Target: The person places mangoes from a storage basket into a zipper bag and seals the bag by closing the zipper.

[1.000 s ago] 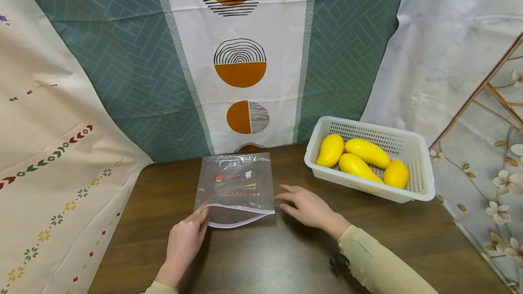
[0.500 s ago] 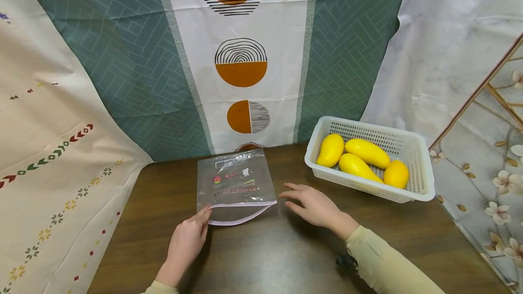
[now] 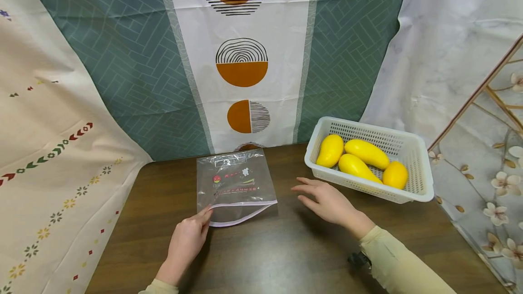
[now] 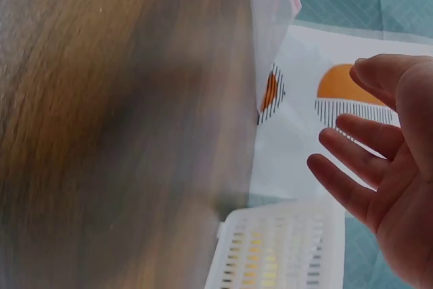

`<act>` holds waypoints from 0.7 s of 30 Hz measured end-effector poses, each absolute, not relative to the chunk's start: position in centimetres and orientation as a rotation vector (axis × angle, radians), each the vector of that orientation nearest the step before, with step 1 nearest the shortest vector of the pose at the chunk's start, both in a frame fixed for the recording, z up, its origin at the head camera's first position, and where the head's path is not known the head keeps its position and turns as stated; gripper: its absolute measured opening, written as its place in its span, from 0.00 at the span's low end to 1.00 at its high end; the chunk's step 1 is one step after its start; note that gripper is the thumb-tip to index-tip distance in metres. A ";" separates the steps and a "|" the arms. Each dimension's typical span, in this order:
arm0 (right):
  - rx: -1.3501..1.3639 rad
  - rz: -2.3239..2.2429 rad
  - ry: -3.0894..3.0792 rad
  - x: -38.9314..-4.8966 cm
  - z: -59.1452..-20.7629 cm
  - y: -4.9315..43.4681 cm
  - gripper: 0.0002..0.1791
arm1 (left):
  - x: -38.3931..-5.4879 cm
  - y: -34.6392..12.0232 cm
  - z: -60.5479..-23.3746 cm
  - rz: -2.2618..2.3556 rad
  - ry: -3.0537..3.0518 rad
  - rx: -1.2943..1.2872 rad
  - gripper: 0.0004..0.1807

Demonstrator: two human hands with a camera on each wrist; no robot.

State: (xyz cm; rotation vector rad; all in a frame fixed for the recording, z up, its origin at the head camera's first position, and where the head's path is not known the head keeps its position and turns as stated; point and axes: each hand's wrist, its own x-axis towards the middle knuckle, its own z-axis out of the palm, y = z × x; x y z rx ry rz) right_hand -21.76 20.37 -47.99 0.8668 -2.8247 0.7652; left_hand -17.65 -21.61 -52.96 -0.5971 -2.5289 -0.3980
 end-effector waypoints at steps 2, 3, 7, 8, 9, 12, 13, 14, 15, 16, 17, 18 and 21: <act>0.862 0.772 -2.817 -21.7 -47.8 20.7 0.19 | -17.7 -21.6 -52.9 -0.411 -2.519 -0.601 0.21; 0.863 0.771 -2.809 -21.7 -47.8 20.8 0.19 | -17.7 -21.6 -52.9 -0.419 -2.515 -0.601 0.21; 0.871 0.768 -2.774 -21.6 -47.4 21.4 0.19 | -17.7 -21.6 -52.9 -0.440 -2.501 -0.599 0.21; 0.872 0.766 -2.763 -21.6 -47.3 21.6 0.19 | -17.7 -21.6 -52.9 -0.442 -2.498 -0.599 0.20; 0.870 0.771 -2.753 -21.6 -47.2 21.8 0.19 | -17.7 -21.6 -52.9 -0.443 -2.496 -0.599 0.20; 0.862 0.785 -2.710 -21.6 -47.0 22.3 0.19 | -17.7 -21.6 -52.9 -0.446 -2.491 -0.600 0.20; 0.853 0.796 -2.694 -21.6 -46.9 22.5 0.19 | -17.7 -21.6 -52.9 -0.449 -2.489 -0.601 0.20; 0.843 0.807 -2.673 -21.6 -46.7 22.7 0.19 | -17.7 -21.6 -52.9 -0.453 -2.487 -0.601 0.20; 0.834 0.823 -2.650 -21.6 -46.6 22.8 0.19 | -17.7 -21.6 -52.9 -0.456 -2.487 -0.601 0.20; 0.822 0.831 -2.631 -21.6 -46.5 23.0 0.20 | -17.7 -21.6 -52.8 -0.461 -2.487 -0.600 0.20; 0.814 0.847 -2.607 -21.6 -46.4 23.2 0.20 | -17.7 -21.6 -52.8 -0.466 -2.488 -0.598 0.20; 0.804 0.855 -2.585 -21.6 -46.3 23.4 0.20 | -17.7 -21.6 -52.8 -0.469 -2.490 -0.594 0.20; 0.781 0.877 -2.525 -21.7 -46.0 24.1 0.21 | -17.9 -21.5 -52.8 -0.478 -2.497 -0.590 0.20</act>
